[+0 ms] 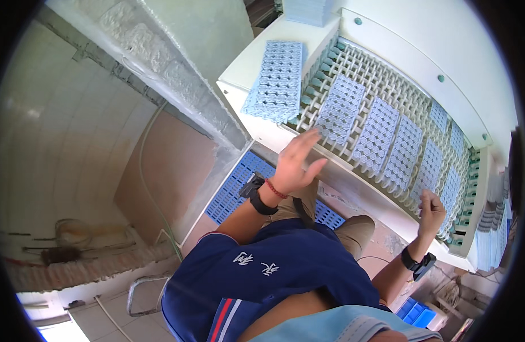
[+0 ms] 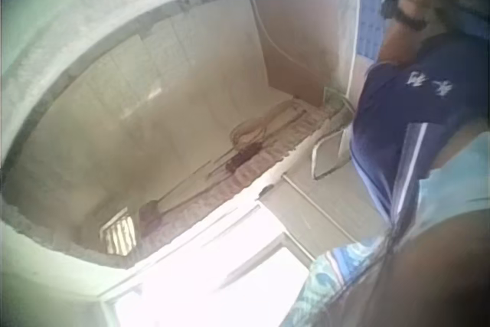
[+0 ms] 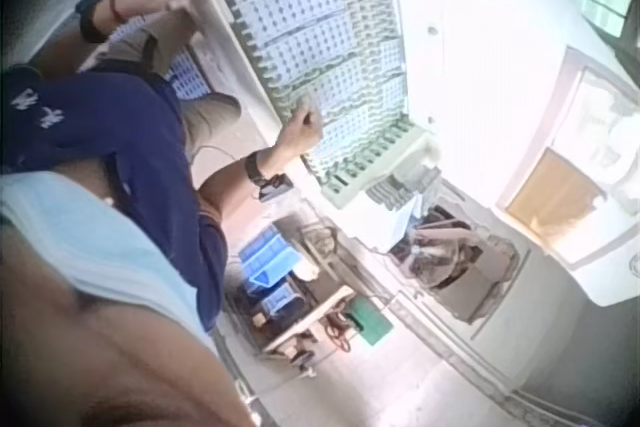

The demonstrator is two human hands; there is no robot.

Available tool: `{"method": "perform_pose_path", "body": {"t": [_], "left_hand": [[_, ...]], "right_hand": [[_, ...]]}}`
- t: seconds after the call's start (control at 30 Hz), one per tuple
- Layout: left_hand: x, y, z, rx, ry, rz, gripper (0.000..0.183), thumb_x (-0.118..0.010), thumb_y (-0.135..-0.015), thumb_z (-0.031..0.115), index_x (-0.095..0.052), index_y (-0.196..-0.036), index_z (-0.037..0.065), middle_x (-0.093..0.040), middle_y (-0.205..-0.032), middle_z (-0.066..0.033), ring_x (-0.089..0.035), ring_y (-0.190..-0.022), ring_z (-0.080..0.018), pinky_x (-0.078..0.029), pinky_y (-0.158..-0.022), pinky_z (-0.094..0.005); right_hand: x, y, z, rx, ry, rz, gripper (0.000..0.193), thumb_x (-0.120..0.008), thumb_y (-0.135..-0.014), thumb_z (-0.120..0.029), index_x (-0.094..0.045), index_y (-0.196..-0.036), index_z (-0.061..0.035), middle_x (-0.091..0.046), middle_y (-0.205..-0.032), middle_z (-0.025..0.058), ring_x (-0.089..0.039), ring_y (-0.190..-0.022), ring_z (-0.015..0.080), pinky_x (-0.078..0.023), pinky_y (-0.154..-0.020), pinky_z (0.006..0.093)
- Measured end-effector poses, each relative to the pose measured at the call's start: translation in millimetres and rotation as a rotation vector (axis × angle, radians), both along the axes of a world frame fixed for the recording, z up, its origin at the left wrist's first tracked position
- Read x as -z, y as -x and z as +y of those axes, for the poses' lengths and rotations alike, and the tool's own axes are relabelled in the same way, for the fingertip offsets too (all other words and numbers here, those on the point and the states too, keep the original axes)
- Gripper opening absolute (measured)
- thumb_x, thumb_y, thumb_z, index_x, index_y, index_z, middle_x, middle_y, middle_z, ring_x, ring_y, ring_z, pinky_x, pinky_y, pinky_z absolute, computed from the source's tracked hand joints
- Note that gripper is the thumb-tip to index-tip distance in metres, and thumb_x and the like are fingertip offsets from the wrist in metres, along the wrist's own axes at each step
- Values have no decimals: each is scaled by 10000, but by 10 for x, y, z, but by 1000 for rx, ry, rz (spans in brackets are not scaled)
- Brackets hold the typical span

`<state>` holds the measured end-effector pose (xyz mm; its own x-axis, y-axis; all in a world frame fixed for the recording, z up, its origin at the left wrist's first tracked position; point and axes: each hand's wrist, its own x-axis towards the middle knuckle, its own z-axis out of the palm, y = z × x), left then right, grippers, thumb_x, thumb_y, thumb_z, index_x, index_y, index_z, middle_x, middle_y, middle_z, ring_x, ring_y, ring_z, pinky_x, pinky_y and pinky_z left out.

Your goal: Sorting and arranging blue plastic capsule trays on a production machine bed.

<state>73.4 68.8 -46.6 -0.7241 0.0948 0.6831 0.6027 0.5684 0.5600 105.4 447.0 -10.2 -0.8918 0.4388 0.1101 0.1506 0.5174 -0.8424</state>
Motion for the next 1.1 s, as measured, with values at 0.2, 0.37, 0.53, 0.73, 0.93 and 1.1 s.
{"method": "perform_pose_path", "body": {"t": [0.2, 0.37, 0.53, 0.73, 0.93, 1.1], "left_hand": [[34, -120, -440, -46, -947, -296, 374, -543, -892, 142, -455, -1220, -14, -594, -1036, -139, -618, -871, -231, -528, -758, -325], [-178, -14, -594, -345, -659, -40, 424, -487, -924, 145, -358, -1298, -7, -418, -1264, -180, -526, -1043, -248, -525, -766, -330], [-242, 13, -668, -478, -177, 16, 468, -542, -892, 281, -458, -1228, -34, -331, -1346, -249, -406, -1201, -353, -400, -938, -418], [-389, -28, -665, -557, 29, 73, 455, -579, -858, 278, -498, -1201, -9, -327, -1348, -262, -348, -1224, -412, -297, -995, -474], [-376, -59, -667, -521, 114, 83, 515, -590, -848, 349, -495, -1222, 9, -301, -1377, -242, -279, -1270, -447, -272, -1018, -510], [-371, -127, -710, -521, 108, 60, 567, -618, -826, 339, -450, -1251, 3, -278, -1372, -273, -272, -1265, -467, -289, -1007, -522]], "right_hand": [[-86, 316, -1005, -453, 87, 30, 149, -673, -819, -144, -668, -858, -1, -609, -704, -4, -487, -597, 42, -389, -540, 198], [-259, 554, -1737, -707, 217, -1, 153, -658, -823, -153, -666, -849, -2, -609, -692, -4, -506, -603, 49, -405, -549, 205], [-376, 815, -2335, -781, 350, -5, 192, -644, -836, -179, -660, -896, 3, -608, -690, 7, -512, -600, 48, -412, -542, 203], [-480, 1110, -2788, -764, 451, -99, 369, -626, -851, -313, -626, -941, 45, -607, -714, 42, -547, -552, 79, -436, -430, 199], [-461, 1211, -2937, -746, 517, -222, 331, -637, -844, -278, -613, -861, 51, -583, -679, 49, -539, -496, 91, -407, -392, 205], [-413, 1226, -2925, -773, 670, -253, 257, -642, -842, -234, -608, -838, 20, -556, -653, 17, -500, -484, 74, -389, -388, 203]]}}
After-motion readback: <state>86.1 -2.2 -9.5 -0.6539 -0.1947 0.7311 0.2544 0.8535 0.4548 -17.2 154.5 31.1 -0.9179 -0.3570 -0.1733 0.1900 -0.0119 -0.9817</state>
